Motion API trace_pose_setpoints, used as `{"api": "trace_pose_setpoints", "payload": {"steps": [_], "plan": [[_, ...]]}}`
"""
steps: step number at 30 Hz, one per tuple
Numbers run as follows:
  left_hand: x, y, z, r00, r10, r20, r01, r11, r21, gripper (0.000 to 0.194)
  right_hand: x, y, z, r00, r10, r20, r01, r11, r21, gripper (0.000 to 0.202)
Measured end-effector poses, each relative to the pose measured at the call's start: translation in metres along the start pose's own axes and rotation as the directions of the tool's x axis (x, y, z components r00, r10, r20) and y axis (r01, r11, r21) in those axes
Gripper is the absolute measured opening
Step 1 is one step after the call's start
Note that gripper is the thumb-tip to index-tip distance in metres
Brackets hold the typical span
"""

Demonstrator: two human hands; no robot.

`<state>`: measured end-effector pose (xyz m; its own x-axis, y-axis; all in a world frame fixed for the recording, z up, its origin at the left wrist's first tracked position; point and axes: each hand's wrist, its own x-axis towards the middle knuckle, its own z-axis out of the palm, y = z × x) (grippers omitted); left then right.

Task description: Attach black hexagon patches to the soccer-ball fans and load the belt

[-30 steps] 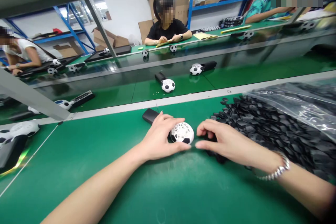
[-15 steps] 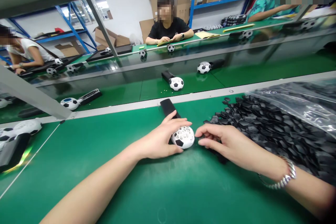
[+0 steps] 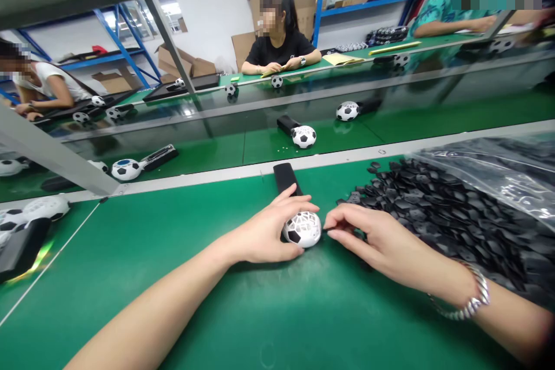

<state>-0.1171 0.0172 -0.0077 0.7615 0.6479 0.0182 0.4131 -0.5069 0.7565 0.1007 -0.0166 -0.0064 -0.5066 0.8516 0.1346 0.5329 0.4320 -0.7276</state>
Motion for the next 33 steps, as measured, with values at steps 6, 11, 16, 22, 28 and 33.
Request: {"api": "trace_pose_setpoints", "payload": {"steps": [6,11,16,22,28,33], "plan": [[0.001,0.002,0.008,0.998,-0.027,-0.052,0.027,1.0,-0.004,0.063,0.002,-0.001,0.004,0.993,0.119,-0.006,-0.117,0.982,0.148,0.014],[0.004,0.007,0.013,0.993,-0.023,-0.115,0.021,1.0,-0.02,0.054,0.008,0.0,0.012,0.984,0.179,0.028,-0.18,0.955,0.235,0.011],[0.006,0.008,0.017,0.987,0.016,-0.163,-0.017,1.0,-0.002,0.038,0.01,0.001,0.014,0.974,0.226,0.026,-0.222,0.923,0.313,0.012],[0.009,0.008,0.019,0.987,0.027,-0.159,-0.024,0.999,0.022,0.032,0.014,0.004,0.019,0.965,0.258,0.044,-0.253,0.877,0.408,0.015],[0.009,0.009,0.02,0.985,0.076,-0.156,-0.065,0.995,0.07,0.03,0.015,0.004,0.021,0.967,0.25,0.043,-0.247,0.891,0.381,0.018],[0.006,0.005,0.021,0.986,0.046,-0.159,-0.039,0.998,0.046,0.045,0.012,0.028,-0.007,0.967,0.21,-0.144,-0.231,0.961,-0.149,0.021]]}}
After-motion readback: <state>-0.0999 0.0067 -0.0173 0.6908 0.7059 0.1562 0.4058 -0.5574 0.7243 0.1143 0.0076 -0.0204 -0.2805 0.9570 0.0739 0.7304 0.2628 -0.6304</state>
